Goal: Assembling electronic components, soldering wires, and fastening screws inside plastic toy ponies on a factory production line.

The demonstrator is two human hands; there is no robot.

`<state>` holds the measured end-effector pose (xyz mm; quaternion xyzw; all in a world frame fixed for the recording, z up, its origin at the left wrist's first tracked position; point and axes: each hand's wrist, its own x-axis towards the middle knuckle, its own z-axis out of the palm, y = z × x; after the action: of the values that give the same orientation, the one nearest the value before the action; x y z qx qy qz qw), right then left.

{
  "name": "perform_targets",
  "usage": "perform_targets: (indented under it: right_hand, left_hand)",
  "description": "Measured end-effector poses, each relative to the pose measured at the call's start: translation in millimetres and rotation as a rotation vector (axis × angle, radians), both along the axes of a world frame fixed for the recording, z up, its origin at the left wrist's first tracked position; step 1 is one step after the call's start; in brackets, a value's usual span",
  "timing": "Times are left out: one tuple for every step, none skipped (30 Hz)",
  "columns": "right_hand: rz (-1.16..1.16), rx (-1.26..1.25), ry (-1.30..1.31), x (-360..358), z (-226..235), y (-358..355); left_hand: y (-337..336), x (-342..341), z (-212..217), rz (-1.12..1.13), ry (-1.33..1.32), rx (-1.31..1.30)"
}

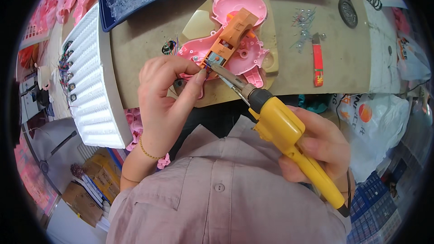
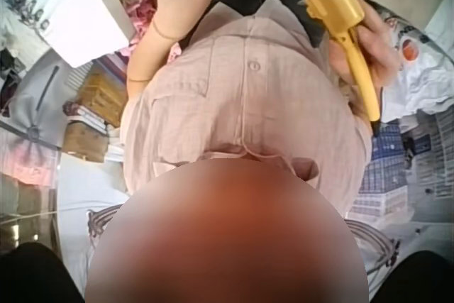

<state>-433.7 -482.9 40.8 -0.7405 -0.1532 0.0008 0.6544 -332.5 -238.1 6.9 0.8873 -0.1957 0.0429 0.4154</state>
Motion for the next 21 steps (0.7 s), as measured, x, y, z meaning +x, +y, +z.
perform_targets:
  right_hand:
    - [-0.039, -0.023, 0.017, -3, 0, 1]
    - [-0.040, -0.024, 0.018, -4, 0, 1]
    - [-0.037, -0.041, 0.033, -5, 0, -1]
    - [-0.034, -0.058, 0.048, -6, 1, -1]
    - [-0.036, -0.061, 0.048, -5, 1, -1]
    - [-0.003, -0.108, -0.018, -1, -1, 0]
    - [0.030, -0.154, -0.086, 4, -3, 1]
    - [0.063, -0.199, -0.154, 9, -4, 1]
    - [0.093, -0.252, -0.220, 13, -3, 3]
    - [0.124, -0.303, -0.287, 16, -1, 3]
    - [0.127, -0.300, -0.287, 13, 5, 2]
    - [-0.018, 0.064, 0.279, 4, 19, -1]
    - [-0.170, 0.439, 0.837, -1, 27, -2]
    - [-0.179, 0.433, 0.834, -2, 28, -2]
    - [-0.134, 0.327, 0.658, -2, 23, -3]
    - [-0.092, 0.222, 0.480, -3, 16, -3]
    - [-0.051, 0.117, 0.302, -4, 8, -3]
    - [-0.016, 0.009, 0.123, -5, 2, -3]
    - [0.018, -0.100, -0.057, -7, -2, -4]
    - [0.016, -0.101, -0.057, -8, -6, -4]
    - [-0.022, -0.092, -0.103, -10, -10, -4]
  left_hand:
    - [0, 0, 0, -0.001, -0.003, 0.003]
    - [0, 0, 1, -0.002, -0.005, 0.007]
    - [-1, 1, 1, -0.002, -0.004, 0.005]
    - [-1, 1, 1, -0.005, 0.001, 0.003]
    - [-1, 1, 1, -0.007, 0.007, 0.000]
    - [-1, 0, 0, -0.003, 0.008, 0.006]
    - [-1, 0, 0, 0.001, 0.004, 0.009]
    - [-1, -1, -1, 0.005, 0.001, 0.013]
    - [-1, 0, -1, 0.006, 0.002, 0.012]
    - [-1, 0, 0, 0.008, 0.004, 0.009]
    - [0, 0, -1, 0.012, 0.006, 0.008]
    - [-1, 1, 0, 0.005, 0.005, -0.001]
    - [-2, 2, 1, 0.001, 0.001, -0.007]
    - [-2, 3, 1, -0.004, -0.004, -0.013]
    - [-2, 2, 1, 0.002, -0.005, -0.007]
    - [-1, 1, 1, 0.003, -0.005, 0.001]
    - [1, 0, 1, 0.003, -0.006, 0.007]
    - [1, 1, 2, 0.003, -0.006, 0.006]
    - [1, 0, 3, -0.008, 0.012, 0.016]
    - [2, 0, 4, -0.019, 0.030, 0.027]
    - [5, 0, 3, -0.015, 0.028, 0.030]
